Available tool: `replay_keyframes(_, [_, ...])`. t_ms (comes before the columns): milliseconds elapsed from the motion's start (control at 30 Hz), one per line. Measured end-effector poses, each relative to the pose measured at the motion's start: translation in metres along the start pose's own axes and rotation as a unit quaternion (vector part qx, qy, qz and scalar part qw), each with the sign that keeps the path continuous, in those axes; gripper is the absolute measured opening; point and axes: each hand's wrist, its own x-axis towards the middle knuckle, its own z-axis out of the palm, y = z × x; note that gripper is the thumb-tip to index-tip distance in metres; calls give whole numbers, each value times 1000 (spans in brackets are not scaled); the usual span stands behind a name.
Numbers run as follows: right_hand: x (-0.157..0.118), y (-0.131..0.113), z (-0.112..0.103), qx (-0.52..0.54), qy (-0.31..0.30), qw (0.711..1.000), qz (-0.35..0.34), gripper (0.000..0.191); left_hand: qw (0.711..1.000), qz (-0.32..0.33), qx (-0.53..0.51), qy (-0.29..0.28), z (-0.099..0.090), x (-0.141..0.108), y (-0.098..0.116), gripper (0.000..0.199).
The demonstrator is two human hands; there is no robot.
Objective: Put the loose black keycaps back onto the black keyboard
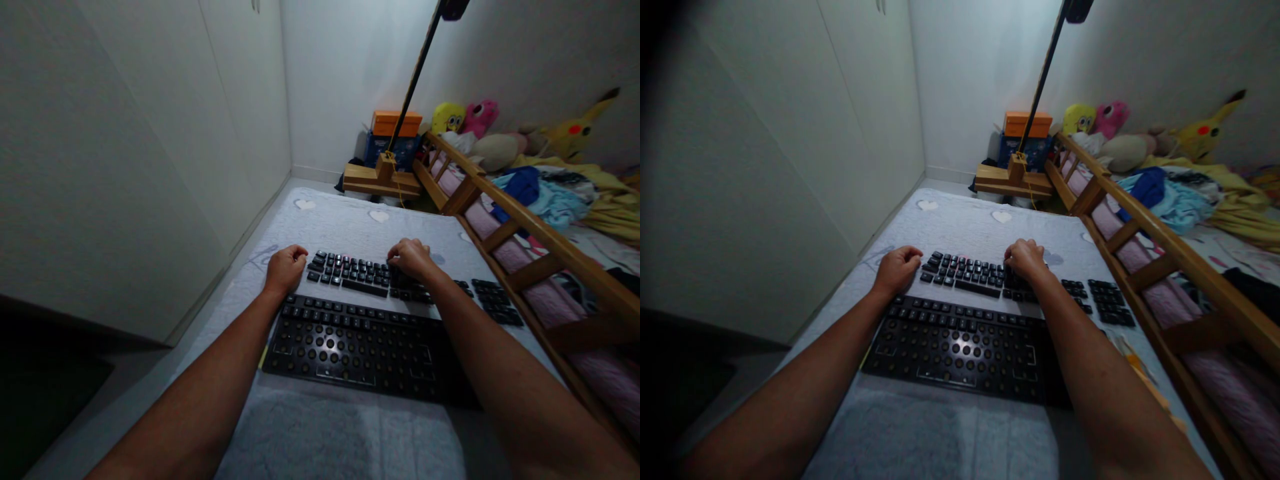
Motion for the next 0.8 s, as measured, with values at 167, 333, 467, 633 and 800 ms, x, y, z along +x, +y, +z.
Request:
replay_keyframes(167, [3, 2, 2, -3, -1, 1000, 0, 14, 1000, -4, 7, -1, 0, 0, 1, 27])
replay_keyframes(333, [3, 3, 3, -6, -1, 1000, -10, 12, 1000, -3, 6, -2, 0, 0, 0, 27])
replay_keyframes(467, [2, 1, 2, -5, -5, 1000, -16, 12, 1000, -3, 2, -2, 0, 1, 0, 27])
replay_keyframes(633, [0, -1, -5, 7, -2, 1000, -12, 11, 1000, -7, -3, -3, 0, 0, 1, 28])
replay_keyframes(800, [-18, -4, -22, 44, 43, 998, -9, 14, 1000, -7, 0, -3, -1, 0, 2, 28])
